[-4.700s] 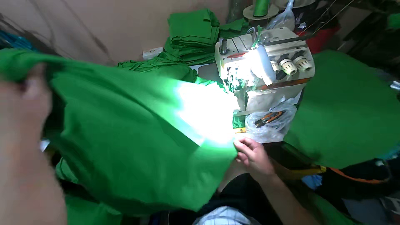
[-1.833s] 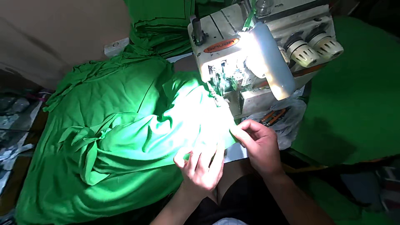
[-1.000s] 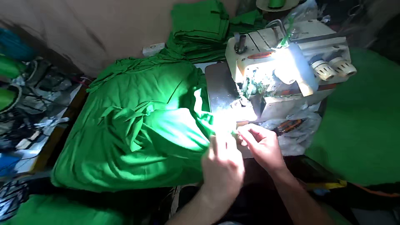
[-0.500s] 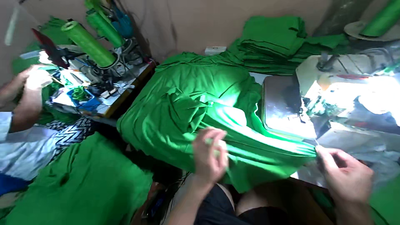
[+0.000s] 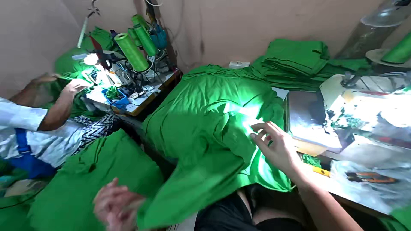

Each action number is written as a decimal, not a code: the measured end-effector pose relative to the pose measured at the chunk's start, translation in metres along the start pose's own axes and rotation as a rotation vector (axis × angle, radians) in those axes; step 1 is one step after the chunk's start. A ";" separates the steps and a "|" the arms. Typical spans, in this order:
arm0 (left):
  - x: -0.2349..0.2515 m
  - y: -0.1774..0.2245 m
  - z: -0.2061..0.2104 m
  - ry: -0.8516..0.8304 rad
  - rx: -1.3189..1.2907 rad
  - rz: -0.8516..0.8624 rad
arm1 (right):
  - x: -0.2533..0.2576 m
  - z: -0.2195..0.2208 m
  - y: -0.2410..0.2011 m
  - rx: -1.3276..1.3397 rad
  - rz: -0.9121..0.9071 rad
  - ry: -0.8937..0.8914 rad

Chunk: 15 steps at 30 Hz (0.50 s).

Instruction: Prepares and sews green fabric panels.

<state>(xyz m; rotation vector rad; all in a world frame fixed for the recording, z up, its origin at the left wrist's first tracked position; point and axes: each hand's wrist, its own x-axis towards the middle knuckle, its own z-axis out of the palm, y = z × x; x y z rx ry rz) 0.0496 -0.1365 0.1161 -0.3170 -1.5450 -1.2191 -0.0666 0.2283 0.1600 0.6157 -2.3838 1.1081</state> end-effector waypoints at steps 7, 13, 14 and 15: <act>-0.131 -0.020 0.054 -0.237 -0.588 -1.705 | -0.002 0.017 -0.008 -0.084 0.079 -0.417; -0.077 0.011 0.036 -0.662 -0.187 -1.105 | -0.050 0.055 -0.023 -0.097 -0.267 -0.292; -0.058 0.022 0.026 -0.665 -0.124 -0.980 | -0.051 0.061 -0.025 -0.113 -0.268 -0.326; -0.039 0.036 0.018 -0.627 -0.070 -0.854 | -0.050 0.065 -0.027 -0.133 -0.271 -0.343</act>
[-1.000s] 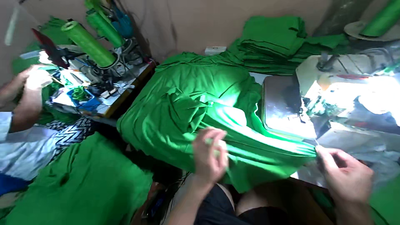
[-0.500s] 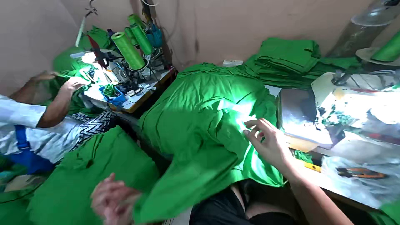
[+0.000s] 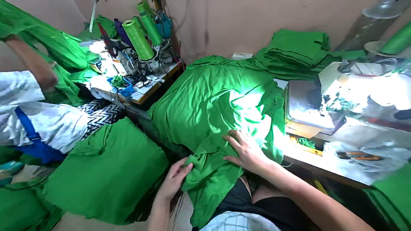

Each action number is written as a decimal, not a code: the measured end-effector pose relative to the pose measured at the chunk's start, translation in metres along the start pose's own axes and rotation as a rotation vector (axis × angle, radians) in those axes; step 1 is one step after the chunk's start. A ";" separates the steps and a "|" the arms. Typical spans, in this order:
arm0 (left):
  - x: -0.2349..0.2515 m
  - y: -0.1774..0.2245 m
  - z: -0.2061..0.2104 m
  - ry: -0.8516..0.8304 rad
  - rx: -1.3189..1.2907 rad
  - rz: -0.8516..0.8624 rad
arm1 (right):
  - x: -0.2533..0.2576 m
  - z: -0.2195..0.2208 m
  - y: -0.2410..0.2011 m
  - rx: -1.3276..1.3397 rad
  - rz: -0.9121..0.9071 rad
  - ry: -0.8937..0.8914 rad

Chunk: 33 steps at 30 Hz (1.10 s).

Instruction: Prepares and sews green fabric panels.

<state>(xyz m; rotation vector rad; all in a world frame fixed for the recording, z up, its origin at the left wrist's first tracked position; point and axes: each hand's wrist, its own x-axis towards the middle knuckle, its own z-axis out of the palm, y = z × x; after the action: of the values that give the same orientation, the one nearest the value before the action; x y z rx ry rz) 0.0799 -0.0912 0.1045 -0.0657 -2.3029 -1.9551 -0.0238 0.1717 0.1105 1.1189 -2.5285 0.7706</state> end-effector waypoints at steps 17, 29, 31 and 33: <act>0.020 0.106 -0.045 0.268 -0.395 0.567 | 0.021 -0.158 -0.001 -0.007 0.146 0.333; 0.031 0.096 -0.102 -0.101 -0.184 0.708 | 0.057 -0.150 -0.036 0.451 0.098 0.252; 0.044 0.107 -0.073 -0.431 -0.130 0.576 | 0.059 -0.202 -0.044 0.664 0.197 0.466; 0.069 0.094 -0.052 -0.954 -0.096 0.444 | 0.056 -0.253 -0.061 0.896 0.230 0.615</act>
<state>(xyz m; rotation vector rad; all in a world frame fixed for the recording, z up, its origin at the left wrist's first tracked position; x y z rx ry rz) 0.0255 -0.1299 0.2130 -1.6695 -2.2792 -1.9979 -0.0076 0.2474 0.3656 0.6018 -1.7873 2.0519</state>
